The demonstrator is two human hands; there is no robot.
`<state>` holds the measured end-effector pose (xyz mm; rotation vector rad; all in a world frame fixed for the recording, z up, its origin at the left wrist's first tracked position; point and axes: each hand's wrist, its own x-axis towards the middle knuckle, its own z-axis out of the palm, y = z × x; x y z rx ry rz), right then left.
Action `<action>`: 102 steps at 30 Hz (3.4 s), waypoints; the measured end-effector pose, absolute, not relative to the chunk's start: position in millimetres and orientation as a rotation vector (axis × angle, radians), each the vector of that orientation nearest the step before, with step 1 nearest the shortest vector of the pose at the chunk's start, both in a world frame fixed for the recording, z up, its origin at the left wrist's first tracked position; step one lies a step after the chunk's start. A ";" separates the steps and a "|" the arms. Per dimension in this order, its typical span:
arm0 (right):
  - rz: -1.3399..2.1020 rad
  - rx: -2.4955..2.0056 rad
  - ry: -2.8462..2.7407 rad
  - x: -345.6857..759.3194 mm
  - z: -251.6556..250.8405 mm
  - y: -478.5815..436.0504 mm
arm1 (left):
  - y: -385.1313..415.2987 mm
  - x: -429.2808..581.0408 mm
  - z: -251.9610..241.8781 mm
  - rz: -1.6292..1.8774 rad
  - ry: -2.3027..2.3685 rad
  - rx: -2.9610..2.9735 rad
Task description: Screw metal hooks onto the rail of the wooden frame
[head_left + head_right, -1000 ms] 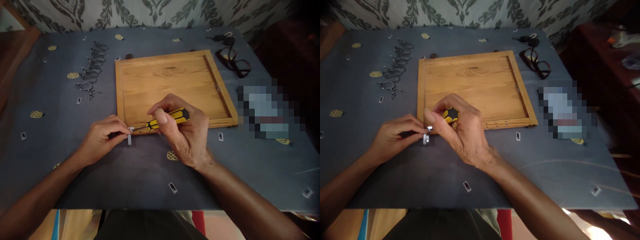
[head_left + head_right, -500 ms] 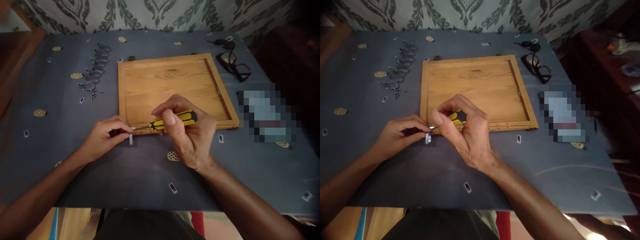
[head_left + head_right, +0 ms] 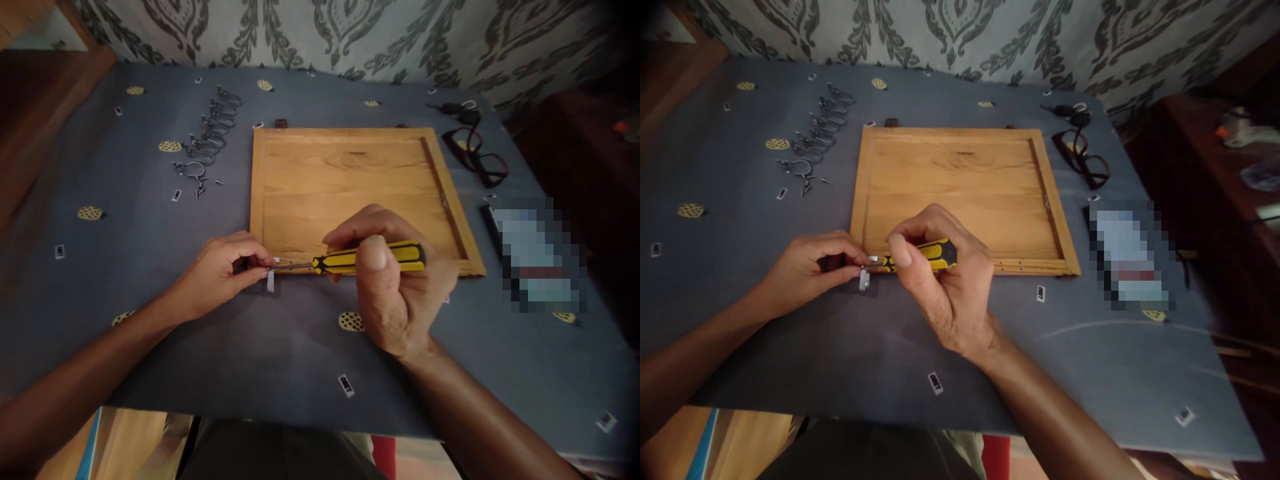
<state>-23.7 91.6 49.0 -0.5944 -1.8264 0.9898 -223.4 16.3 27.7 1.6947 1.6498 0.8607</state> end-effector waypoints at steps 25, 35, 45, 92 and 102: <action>0.965 -0.499 -1.937 -26.2 52.0 88.1 | 13.9 -226.0 25.7 0.900 1.538 1.734; 0.972 -0.536 -2.005 -32.7 56.1 81.9 | 11.0 -230.7 20.9 0.920 1.539 1.758; 0.968 -0.521 -1.981 -34.4 54.2 84.1 | 9.2 -229.8 16.5 0.879 1.578 1.854; 0.937 -0.538 -2.100 -34.5 74.4 90.9 | 14.6 -224.4 15.0 0.889 1.618 1.713; 1.030 -0.590 -2.030 -33.9 72.2 87.5 | 16.3 -224.3 16.0 0.882 1.606 1.710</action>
